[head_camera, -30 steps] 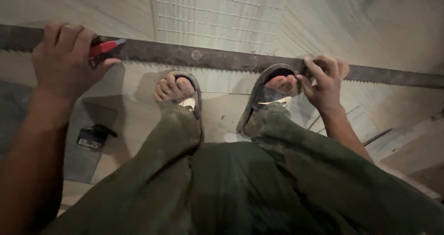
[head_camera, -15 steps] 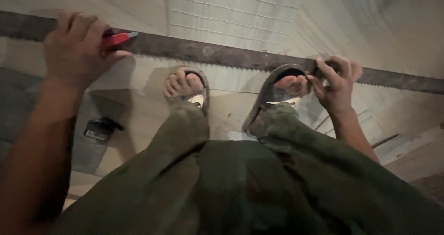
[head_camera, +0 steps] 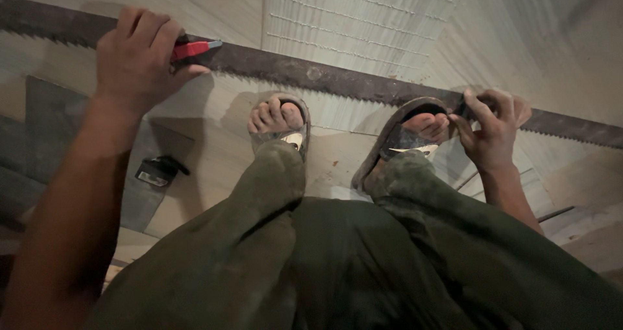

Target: The person uses a utility knife to score a tile-like material against the edge of a large saw blade, then picks up and handles the material pieces.

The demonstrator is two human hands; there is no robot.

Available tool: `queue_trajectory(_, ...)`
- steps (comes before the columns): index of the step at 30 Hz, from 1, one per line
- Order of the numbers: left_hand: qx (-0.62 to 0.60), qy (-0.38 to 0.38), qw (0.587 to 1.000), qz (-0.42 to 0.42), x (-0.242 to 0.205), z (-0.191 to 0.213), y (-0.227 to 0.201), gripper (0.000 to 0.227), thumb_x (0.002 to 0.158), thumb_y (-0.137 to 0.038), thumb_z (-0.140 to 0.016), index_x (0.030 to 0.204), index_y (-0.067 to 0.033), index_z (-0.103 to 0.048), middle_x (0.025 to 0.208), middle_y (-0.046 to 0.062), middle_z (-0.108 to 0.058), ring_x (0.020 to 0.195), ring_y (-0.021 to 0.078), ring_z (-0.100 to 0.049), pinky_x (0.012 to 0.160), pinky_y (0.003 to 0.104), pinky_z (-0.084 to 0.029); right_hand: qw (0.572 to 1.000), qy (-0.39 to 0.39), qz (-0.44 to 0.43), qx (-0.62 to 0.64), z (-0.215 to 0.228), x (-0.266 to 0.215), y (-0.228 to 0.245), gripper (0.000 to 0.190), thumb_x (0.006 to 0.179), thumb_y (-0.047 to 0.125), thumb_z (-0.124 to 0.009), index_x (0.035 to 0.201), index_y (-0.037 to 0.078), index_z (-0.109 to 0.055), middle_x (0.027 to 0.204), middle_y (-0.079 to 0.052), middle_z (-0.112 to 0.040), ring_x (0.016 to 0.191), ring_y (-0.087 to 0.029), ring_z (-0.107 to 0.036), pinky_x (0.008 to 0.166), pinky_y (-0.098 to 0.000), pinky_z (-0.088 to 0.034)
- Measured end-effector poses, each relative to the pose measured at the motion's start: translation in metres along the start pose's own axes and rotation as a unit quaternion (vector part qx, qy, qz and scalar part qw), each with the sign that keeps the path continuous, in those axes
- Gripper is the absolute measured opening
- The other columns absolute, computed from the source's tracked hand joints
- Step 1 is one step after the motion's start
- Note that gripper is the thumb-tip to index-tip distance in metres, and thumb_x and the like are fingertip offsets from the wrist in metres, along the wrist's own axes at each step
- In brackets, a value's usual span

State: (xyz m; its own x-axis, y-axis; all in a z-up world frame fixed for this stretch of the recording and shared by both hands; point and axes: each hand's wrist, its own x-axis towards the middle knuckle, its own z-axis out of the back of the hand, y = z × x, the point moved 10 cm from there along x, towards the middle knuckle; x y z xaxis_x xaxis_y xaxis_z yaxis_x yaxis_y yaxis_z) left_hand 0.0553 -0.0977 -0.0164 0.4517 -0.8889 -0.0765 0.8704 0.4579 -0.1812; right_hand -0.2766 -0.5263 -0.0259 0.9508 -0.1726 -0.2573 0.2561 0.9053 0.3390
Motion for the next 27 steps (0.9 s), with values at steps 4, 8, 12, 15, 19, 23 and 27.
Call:
queue_trajectory(4,0.012,-0.004,1.0,-0.018,0.006,0.006,0.0,0.059,0.086,-0.063,-0.077,0.106,-0.0097,-0.063,0.11,0.002,-0.06,0.109,0.0201,-0.058,0.078,0.033,-0.055,0.999,0.008,-0.012,0.03,-0.003,-0.002,-0.005,0.047,0.092,0.028,-0.094,0.133,0.017,-0.073,0.125,-0.005,-0.058,0.116,-0.027,-0.05,0.105,-0.045,-0.031)
queue_trajectory(8,0.016,0.022,1.0,-0.008,0.009,0.002,0.002,0.062,0.082,-0.065,-0.084,0.106,-0.0116,-0.063,0.112,0.001,-0.061,0.111,0.0187,-0.059,0.079,0.033,-0.056,0.999,0.014,-0.008,0.029,-0.004,-0.004,-0.007,0.047,0.092,0.026,-0.094,0.133,0.017,-0.073,0.124,-0.006,-0.057,0.113,-0.026,-0.05,0.104,-0.0448,-0.031)
queue_trajectory(12,0.019,0.014,1.0,-0.001,0.009,0.003,0.001,0.061,0.076,-0.062,-0.085,0.105,-0.0122,-0.063,0.113,0.002,-0.061,0.114,0.0196,-0.059,0.08,0.033,-0.056,0.999,0.011,-0.008,0.029,-0.006,-0.001,-0.007,0.05,0.091,0.025,-0.092,0.135,0.016,-0.072,0.126,-0.006,-0.057,0.117,-0.027,-0.051,0.107,-0.0459,-0.032)
queue_trajectory(15,0.03,0.035,0.999,0.013,0.009,-0.001,0.0,0.065,0.071,-0.061,-0.089,0.106,-0.0123,-0.066,0.114,0.003,-0.062,0.114,0.0209,-0.058,0.08,0.035,-0.057,1.0,0.005,-0.005,0.03,-0.004,-0.003,-0.006,0.052,0.091,0.027,-0.094,0.137,0.016,-0.072,0.129,-0.008,-0.057,0.119,-0.027,-0.054,0.109,-0.0509,-0.031)
queue_trajectory(19,-0.003,0.053,0.998,0.016,0.01,-0.001,0.004,0.061,0.07,-0.057,-0.091,0.103,-0.0138,-0.063,0.115,0.001,-0.061,0.114,0.0204,-0.059,0.081,0.034,-0.056,1.0,-0.004,0.001,0.01,-0.001,-0.001,-0.002,0.054,0.089,0.027,-0.092,0.138,0.017,-0.072,0.132,-0.007,-0.057,0.122,-0.031,-0.052,0.11,-0.0515,-0.033)
queue_trajectory(23,-0.006,0.085,0.996,0.026,0.013,-0.006,0.004,0.061,0.068,-0.056,-0.09,0.103,-0.0141,-0.063,0.116,0.002,-0.061,0.113,0.0214,-0.061,0.078,0.035,-0.055,1.0,0.009,0.006,-0.001,0.004,0.002,0.004,0.053,0.088,0.024,-0.091,0.136,0.017,-0.072,0.133,-0.008,-0.056,0.121,-0.032,-0.05,0.107,-0.0521,-0.034)
queue_trajectory(27,-0.1,0.101,0.988,0.064,0.014,-0.001,0.0,0.058,0.076,-0.047,-0.09,0.113,-0.0081,-0.068,0.119,0.01,-0.06,0.107,0.0268,-0.06,0.079,0.042,-0.055,0.999,0.037,-0.003,0.015,0.012,0.014,0.011,0.053,0.086,0.018,-0.085,0.137,0.013,-0.07,0.13,-0.01,-0.059,0.119,-0.033,-0.052,0.107,-0.0533,-0.035)
